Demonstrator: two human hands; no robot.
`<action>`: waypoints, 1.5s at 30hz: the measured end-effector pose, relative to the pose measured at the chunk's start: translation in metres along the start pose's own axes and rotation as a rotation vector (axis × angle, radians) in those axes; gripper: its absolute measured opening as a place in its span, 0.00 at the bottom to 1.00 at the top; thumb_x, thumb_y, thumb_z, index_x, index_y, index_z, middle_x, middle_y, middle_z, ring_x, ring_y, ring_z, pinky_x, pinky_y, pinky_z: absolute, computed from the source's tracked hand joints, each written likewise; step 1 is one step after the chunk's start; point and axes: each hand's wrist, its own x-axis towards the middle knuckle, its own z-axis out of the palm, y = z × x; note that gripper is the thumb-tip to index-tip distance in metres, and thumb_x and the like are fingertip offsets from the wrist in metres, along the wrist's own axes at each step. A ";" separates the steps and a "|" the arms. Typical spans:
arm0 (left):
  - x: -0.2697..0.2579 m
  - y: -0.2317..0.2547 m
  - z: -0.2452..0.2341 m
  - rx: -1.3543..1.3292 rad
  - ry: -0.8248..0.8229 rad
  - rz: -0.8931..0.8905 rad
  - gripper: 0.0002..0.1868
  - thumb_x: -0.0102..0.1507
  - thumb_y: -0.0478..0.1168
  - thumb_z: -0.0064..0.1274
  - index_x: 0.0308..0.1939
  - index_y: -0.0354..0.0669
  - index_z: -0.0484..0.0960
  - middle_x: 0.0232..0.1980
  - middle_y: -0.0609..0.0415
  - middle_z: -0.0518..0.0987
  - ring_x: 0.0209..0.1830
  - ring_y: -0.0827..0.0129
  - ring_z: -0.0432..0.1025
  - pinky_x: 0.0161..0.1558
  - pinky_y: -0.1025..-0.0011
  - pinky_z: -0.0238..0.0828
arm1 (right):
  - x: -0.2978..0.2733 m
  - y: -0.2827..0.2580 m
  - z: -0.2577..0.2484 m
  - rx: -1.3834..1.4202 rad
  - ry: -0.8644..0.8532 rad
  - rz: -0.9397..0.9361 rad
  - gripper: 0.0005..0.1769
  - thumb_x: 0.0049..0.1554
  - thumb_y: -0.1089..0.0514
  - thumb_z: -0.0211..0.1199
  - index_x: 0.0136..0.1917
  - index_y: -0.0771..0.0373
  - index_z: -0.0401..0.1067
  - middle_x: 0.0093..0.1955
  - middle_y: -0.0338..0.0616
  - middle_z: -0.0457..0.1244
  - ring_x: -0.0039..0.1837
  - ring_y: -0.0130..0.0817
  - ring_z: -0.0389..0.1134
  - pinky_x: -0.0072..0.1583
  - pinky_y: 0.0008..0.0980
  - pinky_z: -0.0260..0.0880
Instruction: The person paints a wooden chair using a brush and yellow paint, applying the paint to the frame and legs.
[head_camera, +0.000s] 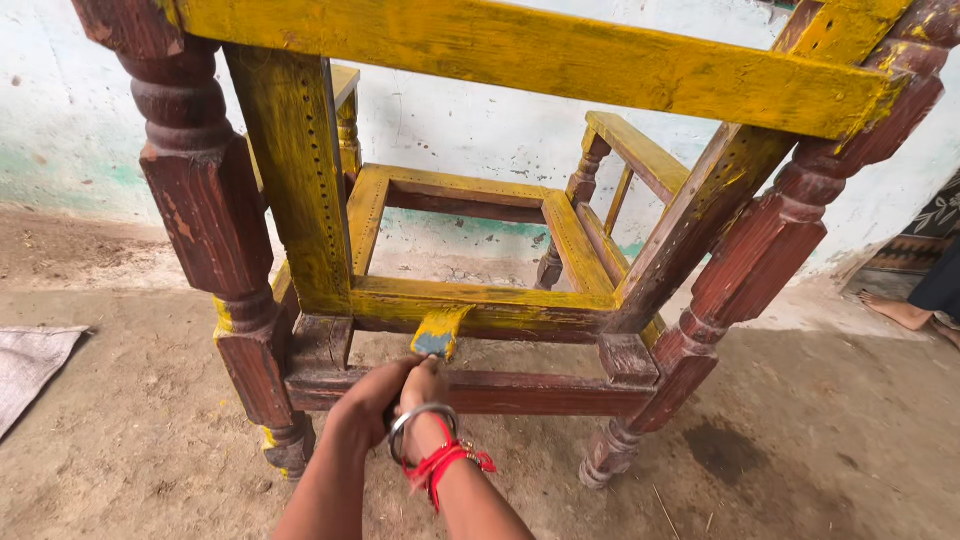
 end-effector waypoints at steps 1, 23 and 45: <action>0.000 -0.002 0.001 -0.082 -0.014 -0.006 0.19 0.68 0.53 0.46 0.45 0.42 0.82 0.36 0.51 0.84 0.30 0.66 0.76 0.34 0.65 0.77 | -0.008 -0.004 -0.003 -0.015 -0.023 -0.021 0.33 0.65 0.36 0.42 0.49 0.65 0.74 0.31 0.50 0.66 0.25 0.42 0.65 0.26 0.39 0.62; 0.063 -0.046 0.069 -0.493 -0.307 0.001 0.28 0.63 0.64 0.49 0.25 0.44 0.68 0.29 0.44 0.81 0.34 0.50 0.80 0.39 0.55 0.83 | 0.027 -0.080 -0.177 0.108 -0.970 0.444 0.28 0.65 0.29 0.50 0.39 0.52 0.61 0.22 0.24 0.46 0.21 0.15 0.43 0.25 0.20 0.41; 0.067 -0.047 0.144 -0.165 -0.407 -0.013 0.20 0.71 0.52 0.42 0.53 0.42 0.80 0.46 0.50 0.84 0.44 0.62 0.78 0.50 0.60 0.77 | -0.031 -0.066 -0.196 -0.245 0.075 -0.297 0.26 0.58 0.43 0.55 0.56 0.67 0.74 0.54 0.59 0.71 0.54 0.51 0.74 0.52 0.49 0.71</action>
